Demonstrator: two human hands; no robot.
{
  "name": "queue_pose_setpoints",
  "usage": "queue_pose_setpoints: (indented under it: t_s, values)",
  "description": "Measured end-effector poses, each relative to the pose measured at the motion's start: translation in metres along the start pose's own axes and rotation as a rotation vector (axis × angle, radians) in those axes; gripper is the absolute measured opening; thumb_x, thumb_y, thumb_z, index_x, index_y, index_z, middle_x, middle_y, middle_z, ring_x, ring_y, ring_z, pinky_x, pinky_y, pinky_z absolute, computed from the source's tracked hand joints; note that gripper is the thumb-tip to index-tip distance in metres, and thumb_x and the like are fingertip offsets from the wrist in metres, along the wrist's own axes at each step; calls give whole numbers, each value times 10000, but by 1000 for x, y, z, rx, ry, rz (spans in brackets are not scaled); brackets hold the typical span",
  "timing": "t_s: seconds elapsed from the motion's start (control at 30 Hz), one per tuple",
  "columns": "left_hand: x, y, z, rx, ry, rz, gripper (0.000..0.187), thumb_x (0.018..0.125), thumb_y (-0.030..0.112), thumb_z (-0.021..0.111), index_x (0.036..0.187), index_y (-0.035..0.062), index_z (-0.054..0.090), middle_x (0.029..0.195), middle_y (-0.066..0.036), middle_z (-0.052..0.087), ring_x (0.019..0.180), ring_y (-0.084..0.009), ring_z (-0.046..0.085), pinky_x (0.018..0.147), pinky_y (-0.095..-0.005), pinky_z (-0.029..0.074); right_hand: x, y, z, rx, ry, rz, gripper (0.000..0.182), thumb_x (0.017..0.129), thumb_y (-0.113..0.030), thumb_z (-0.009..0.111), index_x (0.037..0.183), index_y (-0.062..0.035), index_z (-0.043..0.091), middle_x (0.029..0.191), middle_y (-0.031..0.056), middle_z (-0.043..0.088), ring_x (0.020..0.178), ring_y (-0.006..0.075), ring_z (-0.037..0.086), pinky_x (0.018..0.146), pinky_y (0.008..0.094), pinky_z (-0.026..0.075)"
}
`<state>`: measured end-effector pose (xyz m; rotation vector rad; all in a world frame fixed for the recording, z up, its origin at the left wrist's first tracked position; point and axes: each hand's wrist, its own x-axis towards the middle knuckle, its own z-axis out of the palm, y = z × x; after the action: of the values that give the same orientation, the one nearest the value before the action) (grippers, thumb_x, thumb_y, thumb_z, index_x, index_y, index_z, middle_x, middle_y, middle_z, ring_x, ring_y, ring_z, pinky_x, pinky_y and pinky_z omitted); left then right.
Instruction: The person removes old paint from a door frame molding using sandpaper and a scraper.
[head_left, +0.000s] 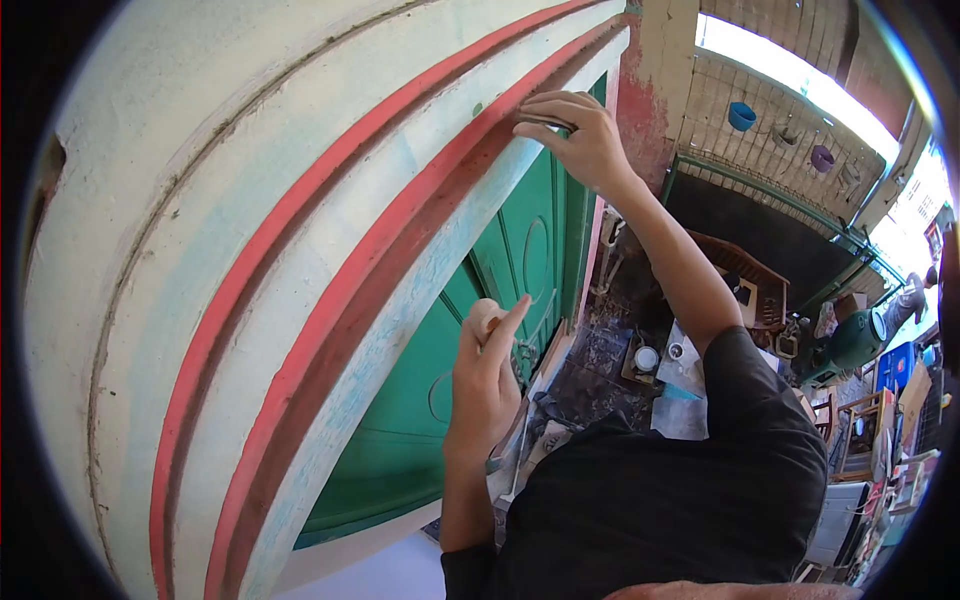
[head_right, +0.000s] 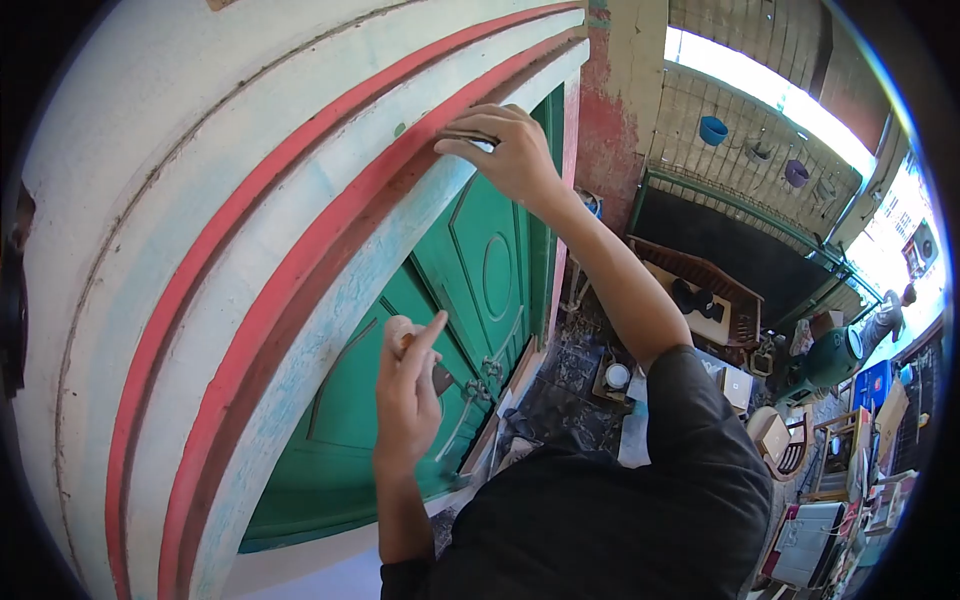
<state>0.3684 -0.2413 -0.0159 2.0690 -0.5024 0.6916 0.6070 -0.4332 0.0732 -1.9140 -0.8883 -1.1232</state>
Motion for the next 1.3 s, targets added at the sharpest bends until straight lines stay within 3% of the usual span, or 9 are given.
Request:
queue_pose_setpoints:
  t_s: [0.23, 0.33, 0.4, 0.5, 0.6, 0.83, 1.0, 1.13, 1.3]
  values:
    - [2, 35, -73, 145, 168, 167, 355, 996, -67, 474, 1346, -126, 491, 939, -169, 652, 939, -242, 617, 861, -346, 510, -2, -1, -5, -99, -302, -40, 393, 859, -323, 814, 1171, -85, 785, 1253, 67, 727, 1193, 298, 614, 1056, 413, 477]
    - [3, 58, -97, 153, 381, -21, 49, 958, -37, 502, 912, -43, 486, 928, -204, 667, 885, -265, 677, 798, -367, 543, 0, 2, -7, -22, -383, 18, 446, 862, -189, 784, 1288, -76, 716, 1280, 92, 709, 1200, 331, 601, 1082, 436, 466]
    - [5, 52, -110, 159, 479, 96, 64, 967, -25, 483, 947, -38, 423, 864, -170, 630, 833, -250, 700, 705, -347, 574, 5, 0, -9, -101, -428, 99, 446, 829, -46, 700, 1275, -62, 697, 1265, 113, 708, 1194, 346, 600, 1091, 437, 464]
    - [5, 28, -117, 303, 777, 390, 486, 1019, -9, 418, 1442, -144, 221, 819, -141, 577, 719, -221, 713, 587, -285, 642, 0, -9, -3, -154, -395, 107, 473, 789, -12, 625, 1256, -52, 684, 1247, 124, 710, 1194, 356, 598, 1093, 443, 462]
    - [-11, 38, -132, 459, 745, 298, 637, 1055, 29, 410, 1550, -126, 40, 817, -153, 580, 670, -224, 713, 613, -273, 659, 2, -28, -7, -140, -413, 116, 461, 799, -52, 610, 1254, -49, 689, 1242, 126, 711, 1201, 351, 601, 1097, 454, 458]
    - [-13, 20, -135, 503, 698, 298, 339, 1088, 138, 451, 1302, -69, 288, 882, -223, 720, 640, -184, 682, 540, -219, 520, -4, -51, 10, -185, -307, 101, 404, 800, -93, 591, 1171, -42, 744, 1241, 136, 716, 1184, 334, 624, 1073, 450, 470]
    - [-8, 19, -129, 474, 647, 192, 303, 1092, 156, 459, 1256, -49, 308, 918, -222, 740, 654, -148, 647, 631, -211, 486, -24, -120, 21, -121, -196, -210, 318, 824, -116, 603, 1071, -114, 803, 1125, 104, 767, 1044, 234, 693, 991, 387, 484]
    - [-8, 18, -130, 510, 655, 161, 249, 1079, 167, 480, 1196, -32, 388, 925, -210, 761, 685, -176, 624, 745, -283, 503, -8, -47, 17, -324, -237, 15, 372, 825, -76, 579, 1126, -98, 798, 1172, 107, 754, 1081, 272, 656, 975, 419, 510]
    - [4, 25, -130, 673, 594, 170, 190, 1056, 196, 517, 1073, 9, 486, 882, -148, 785, 748, -198, 574, 761, -310, 461, -15, -76, 18, -242, -192, -24, 390, 840, -90, 565, 1154, -116, 795, 1213, 107, 748, 1069, 281, 656, 980, 413, 505]
